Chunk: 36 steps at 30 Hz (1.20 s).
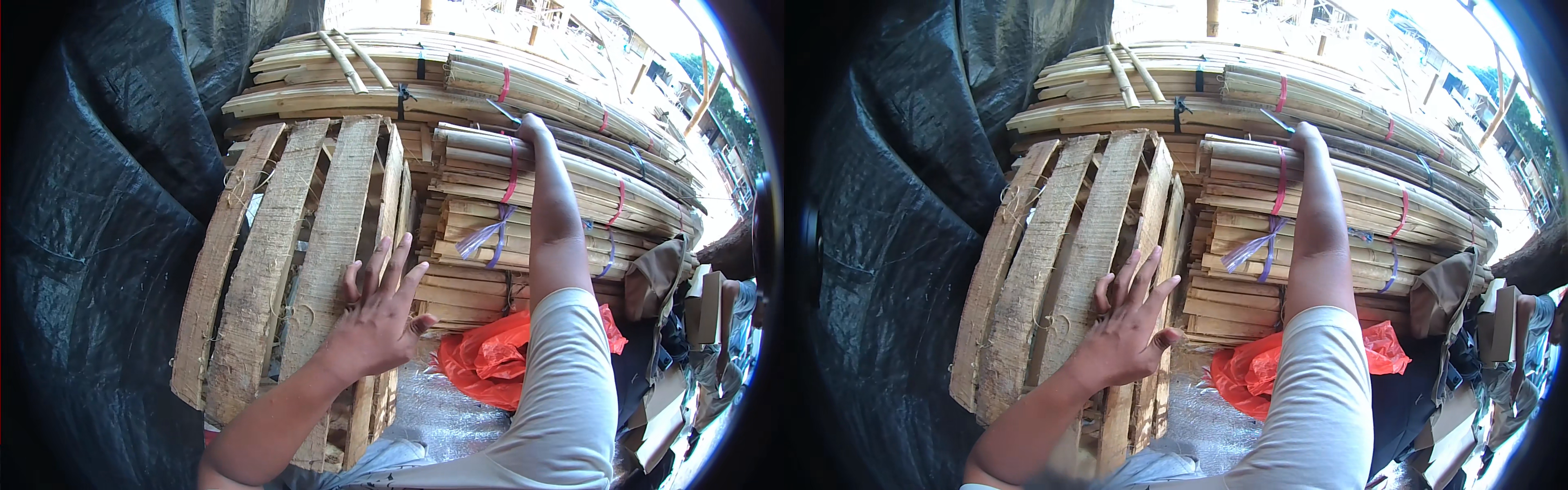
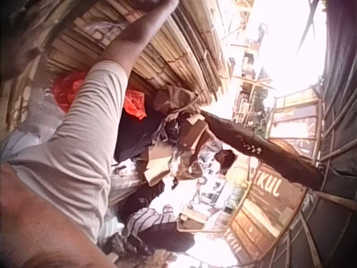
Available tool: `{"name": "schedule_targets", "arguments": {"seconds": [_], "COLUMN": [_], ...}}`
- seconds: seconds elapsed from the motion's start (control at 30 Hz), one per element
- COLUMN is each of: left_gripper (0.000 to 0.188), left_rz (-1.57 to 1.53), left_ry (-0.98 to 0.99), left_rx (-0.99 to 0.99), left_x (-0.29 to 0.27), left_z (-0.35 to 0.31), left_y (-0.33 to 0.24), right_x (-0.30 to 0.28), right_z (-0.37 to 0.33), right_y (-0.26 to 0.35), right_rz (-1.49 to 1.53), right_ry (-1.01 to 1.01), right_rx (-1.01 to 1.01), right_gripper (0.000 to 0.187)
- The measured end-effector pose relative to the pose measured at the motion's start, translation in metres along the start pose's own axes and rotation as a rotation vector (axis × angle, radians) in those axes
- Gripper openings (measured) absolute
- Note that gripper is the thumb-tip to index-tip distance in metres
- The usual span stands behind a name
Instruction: Scraping and smoothing a thin strip of bamboo or wood using a small utility knife.
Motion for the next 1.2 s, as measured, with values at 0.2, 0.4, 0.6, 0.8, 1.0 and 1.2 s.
{"name": "schedule_targets", "arguments": {"seconds": [0.2, 0.4, 0.6, 0.8, 1.0, 1.2], "left_gripper": [0.080, 0.081, 0.080, 0.083, 0.101, 0.105], "left_rz": [0.021, 0.080, 0.015, 0.022, 0.081, 0.114], "left_ry": [-0.048, -0.054, 0.032, 0.076, 0.078, -0.005], "left_rx": [0.016, -0.015, -0.035, -0.038, -0.070, -0.042], "left_x": [0.003, 0.011, 0.007, 0.007, 0.012, 0.012], "left_z": [0.002, 0.006, 0.002, 0.005, 0.009, 0.008], "left_y": [0.005, 0.009, 0.004, -0.001, 0.008, 0.008], "right_x": [-0.016, -0.022, -0.031, -0.036, -0.040, -0.036], "right_z": [-0.015, -0.041, -0.065, -0.074, -0.108, -0.117], "right_y": [0.008, 0.038, 0.061, 0.064, 0.110, 0.098], "right_rz": [0.107, 0.107, 0.067, 0.055, 0.133, 0.197], "right_ry": [-0.279, -0.387, -0.340, -0.373, -0.328, -0.352], "right_rx": [-0.134, -0.346, -0.381, -0.486, -0.558, -0.573], "right_gripper": [0.026, 0.021, 0.022, 0.018, 0.018, 0.007]}}
Point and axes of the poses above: each hand's wrist, its own z-axis towards the middle knuckle, its own x-axis out of the palm, y = z × x, the point moved 5 cm from there along z, towards the middle knuckle, and after that the axes turned 12 degrees about y, right-handed, at the moved point
